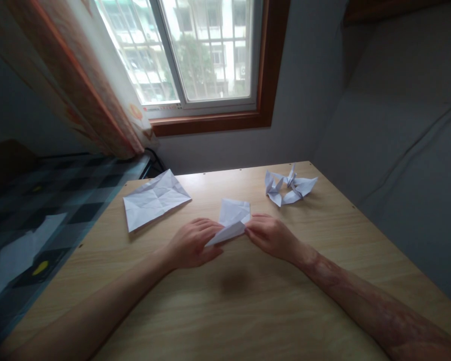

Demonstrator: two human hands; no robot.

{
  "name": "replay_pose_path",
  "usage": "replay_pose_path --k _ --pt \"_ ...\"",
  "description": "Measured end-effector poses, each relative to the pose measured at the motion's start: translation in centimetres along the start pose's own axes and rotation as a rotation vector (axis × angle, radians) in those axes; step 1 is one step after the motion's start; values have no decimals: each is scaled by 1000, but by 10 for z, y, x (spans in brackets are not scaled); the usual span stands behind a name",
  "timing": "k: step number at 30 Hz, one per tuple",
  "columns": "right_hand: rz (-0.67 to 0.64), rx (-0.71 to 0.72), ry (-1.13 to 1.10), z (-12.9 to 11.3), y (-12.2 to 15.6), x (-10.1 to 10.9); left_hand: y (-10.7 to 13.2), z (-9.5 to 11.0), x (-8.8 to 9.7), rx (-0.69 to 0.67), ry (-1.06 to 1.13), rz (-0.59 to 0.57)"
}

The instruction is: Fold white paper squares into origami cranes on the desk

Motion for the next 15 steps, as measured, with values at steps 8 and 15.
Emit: replay_pose_path --k 8,15 --pt "-8 -189 -133 9 1 -2 11 -20 -1 220 -23 137" --pt "22 -310 -157 19 -3 -6 7 -19 -7 431 289 222"
Point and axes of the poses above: each hand's wrist, its own y-axis away from the middle knuckle, its own x-axis out of the back of the hand, z = x × y, the point moved 4 cm from there along -y, towards the middle knuckle, and after that the axes turned 14 degrees about -x, right-handed, at the moved point
